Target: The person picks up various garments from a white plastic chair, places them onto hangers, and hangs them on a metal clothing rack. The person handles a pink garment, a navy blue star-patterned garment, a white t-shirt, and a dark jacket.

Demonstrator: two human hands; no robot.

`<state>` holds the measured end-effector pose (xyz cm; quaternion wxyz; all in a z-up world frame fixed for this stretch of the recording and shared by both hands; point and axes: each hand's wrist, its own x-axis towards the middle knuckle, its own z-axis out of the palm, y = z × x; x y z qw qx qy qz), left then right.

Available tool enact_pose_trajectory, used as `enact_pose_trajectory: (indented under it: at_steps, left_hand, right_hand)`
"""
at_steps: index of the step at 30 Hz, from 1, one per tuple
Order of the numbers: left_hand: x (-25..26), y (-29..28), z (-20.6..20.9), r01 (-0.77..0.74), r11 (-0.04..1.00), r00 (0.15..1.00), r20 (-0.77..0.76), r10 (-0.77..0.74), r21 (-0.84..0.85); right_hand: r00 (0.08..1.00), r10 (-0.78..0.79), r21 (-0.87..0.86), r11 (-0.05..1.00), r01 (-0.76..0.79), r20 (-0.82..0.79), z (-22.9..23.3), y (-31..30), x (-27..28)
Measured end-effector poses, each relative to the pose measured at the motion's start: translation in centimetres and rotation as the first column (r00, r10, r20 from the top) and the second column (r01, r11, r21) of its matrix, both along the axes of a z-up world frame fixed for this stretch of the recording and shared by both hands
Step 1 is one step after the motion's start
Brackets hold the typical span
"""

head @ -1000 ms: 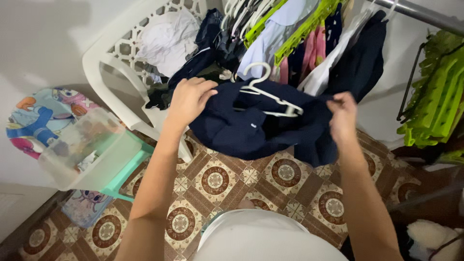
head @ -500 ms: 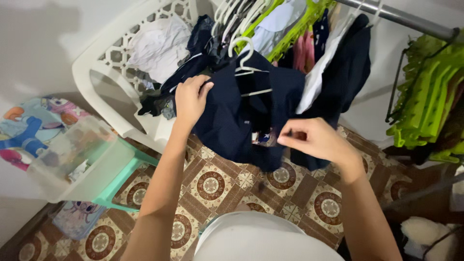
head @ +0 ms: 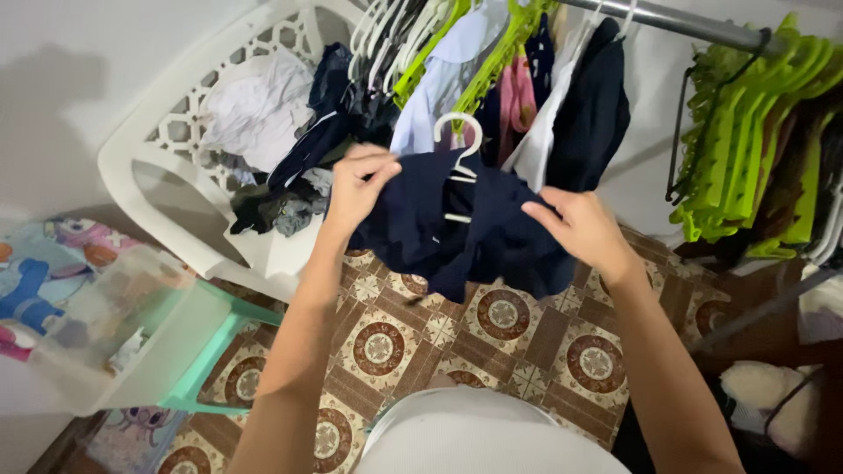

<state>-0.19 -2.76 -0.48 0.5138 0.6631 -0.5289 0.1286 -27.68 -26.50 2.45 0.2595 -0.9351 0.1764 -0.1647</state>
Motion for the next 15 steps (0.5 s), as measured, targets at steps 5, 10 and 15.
enact_pose_trajectory:
  at_steps: [5, 10, 15]
  left_hand:
    - [-1.2, -1.8, 0.3, -0.111, 0.985, 0.973, 0.190, 0.134, -0.130]
    - [-1.6, -4.3, -0.2, 0.367, 0.930, 0.872, -0.338, -0.355, -0.029]
    - [-2.4, -11.6, -2.0, 0.223, 0.975, 0.770, -0.617, -0.165, 0.018]
  right_hand:
    - [0.986, -0.034, 0.006, 0.999, 0.033, 0.165, -1.5, -0.6, -2.4]
    - [0.977, -0.130, -0.051, 0.989, 0.140, 0.167, -1.4, -0.9, -7.0]
    - [0.957, -0.274, -0.037, 0.960, 0.279, 0.092, -1.0, -1.2, -13.9]
